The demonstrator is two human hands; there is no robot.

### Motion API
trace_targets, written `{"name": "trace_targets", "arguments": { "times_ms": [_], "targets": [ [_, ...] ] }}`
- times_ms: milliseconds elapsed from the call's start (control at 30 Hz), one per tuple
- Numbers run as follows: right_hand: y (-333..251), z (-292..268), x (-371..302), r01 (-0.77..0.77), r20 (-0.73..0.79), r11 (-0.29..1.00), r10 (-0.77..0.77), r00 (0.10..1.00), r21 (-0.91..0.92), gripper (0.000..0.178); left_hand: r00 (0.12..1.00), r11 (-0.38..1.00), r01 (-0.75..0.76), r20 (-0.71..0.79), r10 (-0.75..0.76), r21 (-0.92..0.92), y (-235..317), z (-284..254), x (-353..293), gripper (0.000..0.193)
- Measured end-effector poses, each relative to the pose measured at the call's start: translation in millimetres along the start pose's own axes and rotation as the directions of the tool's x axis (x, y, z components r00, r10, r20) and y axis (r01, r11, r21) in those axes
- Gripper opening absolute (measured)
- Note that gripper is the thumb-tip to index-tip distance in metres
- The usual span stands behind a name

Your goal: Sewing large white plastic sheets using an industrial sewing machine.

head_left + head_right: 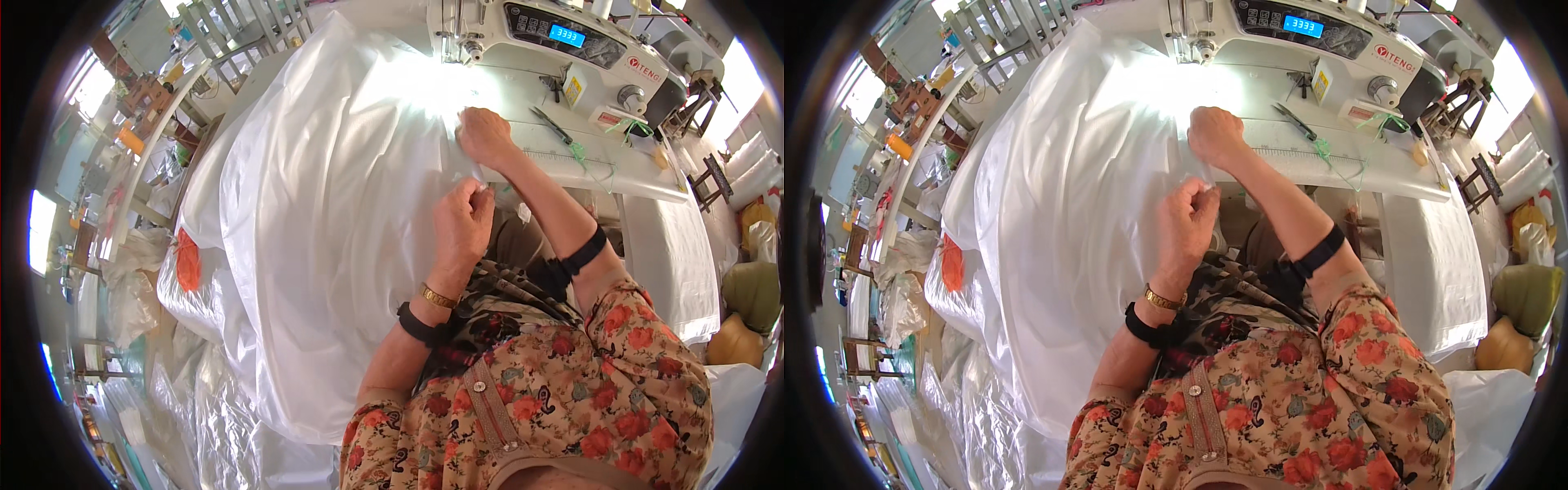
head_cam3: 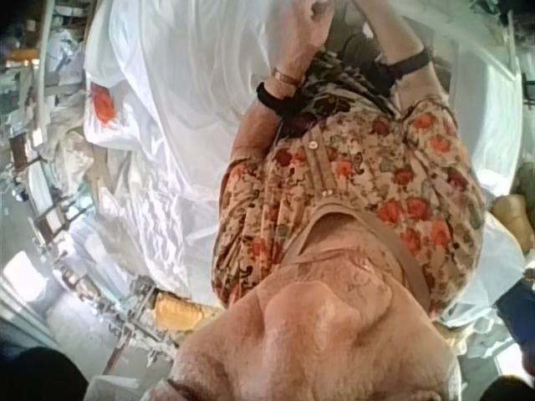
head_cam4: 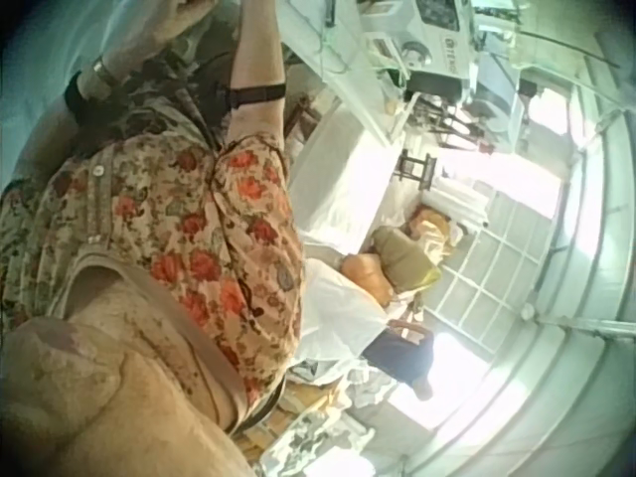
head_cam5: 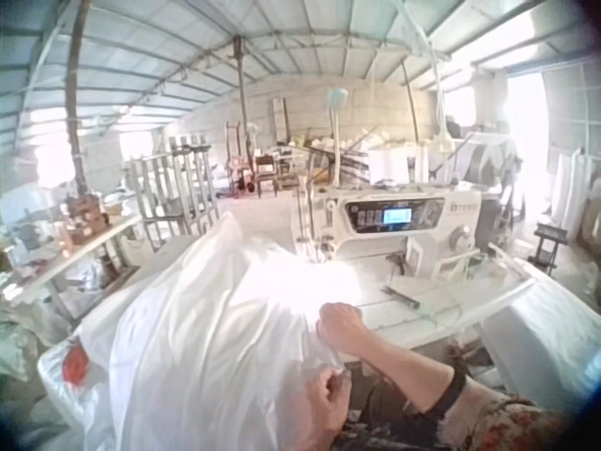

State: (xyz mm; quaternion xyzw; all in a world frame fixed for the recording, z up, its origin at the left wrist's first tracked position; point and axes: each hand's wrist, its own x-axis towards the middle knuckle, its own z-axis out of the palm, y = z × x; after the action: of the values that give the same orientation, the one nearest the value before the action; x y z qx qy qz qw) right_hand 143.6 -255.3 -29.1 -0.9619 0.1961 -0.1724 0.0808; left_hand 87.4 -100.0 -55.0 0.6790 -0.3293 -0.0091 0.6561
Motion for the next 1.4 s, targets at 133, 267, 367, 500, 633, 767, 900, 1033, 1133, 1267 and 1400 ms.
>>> {"name": "trace_targets", "arguments": {
  "times_ms": [133, 267, 367, 500, 633, 767, 900, 1033, 1133, 1267, 1400],
  "targets": [
    [-15.0, -9.6, -30.1, -0.008, 0.033, 1.0, 0.008, 0.999, -0.004, 0.015, 0.997, 0.987, -0.039, 0.07, 0.028, 0.159, -14.9, -1.3, -9.9, 0.016],
    [-27.4, -17.9, -40.9, 0.011, 0.083, 0.996, -0.004, 0.997, -0.088, 0.015, 0.969, 0.882, -0.239, 0.047, 0.241, 0.406, -11.2, -5.7, -16.9, 0.01],
    [-28.5, -17.7, -39.5, 0.044, 0.109, 0.988, -0.028, 0.994, -0.146, 0.016, 0.944, 0.769, -0.319, 0.115, 0.308, 0.554, -27.5, -8.7, -24.5, 0.012],
    [-27.2, -20.3, -33.5, 0.123, 0.134, 0.978, -0.1, 0.986, -0.17, 0.019, 0.929, 0.804, -0.369, 0.179, 0.323, 0.466, -14.0, -21.4, -20.5, 0.013],
    [-28.5, -11.4, -18.7, 0.153, 0.12, 0.975, -0.135, 0.984, -0.16, 0.016, 0.94, 0.75, -0.338, 0.246, 0.236, 0.569, -3.9, -35.0, -2.3, 0.015],
    [-19.7, 1.5, 5.8, 0.141, 0.129, 0.98, -0.123, 0.984, -0.143, 0.013, 0.932, 0.714, -0.354, 0.289, 0.217, 0.604, -1.1, -35.4, 18.3, 0.015],
    [-12.0, 13.9, 31.8, 0.173, 0.079, 0.979, -0.165, 0.983, -0.109, 0.012, 0.937, 0.661, -0.349, 0.268, 0.226, 0.664, -3.8, -26.9, 30.2, 0.014],
    [-15.6, 2.4, 32.2, 0.082, 0.125, 0.996, -0.076, 0.989, -0.044, 0.009, 0.956, 0.648, -0.293, 0.205, 0.21, 0.703, -17.7, -27.6, 19.5, 0.011],
    [-13.9, 0.4, 15.8, 0.027, 0.14, 1.0, -0.029, 0.99, 0.016, 0.009, 0.971, 0.62, -0.236, 0.151, 0.187, 0.748, -29.1, -33.9, -5.0, 0.008],
    [0.8, 5.4, 10.0, -0.148, 0.039, 0.974, 0.143, 0.989, 0.17, 0.016, 0.96, 0.812, -0.273, 0.094, 0.263, 0.516, 1.5, -27.2, -10.9, 0.008],
    [15.3, 10.0, 24.4, -0.13, 0.055, 0.937, 0.118, 0.991, 0.324, 0.022, 0.977, 0.888, -0.211, 0.113, 0.18, 0.408, 11.8, -24.2, -0.3, 0.008]
  ]
}}
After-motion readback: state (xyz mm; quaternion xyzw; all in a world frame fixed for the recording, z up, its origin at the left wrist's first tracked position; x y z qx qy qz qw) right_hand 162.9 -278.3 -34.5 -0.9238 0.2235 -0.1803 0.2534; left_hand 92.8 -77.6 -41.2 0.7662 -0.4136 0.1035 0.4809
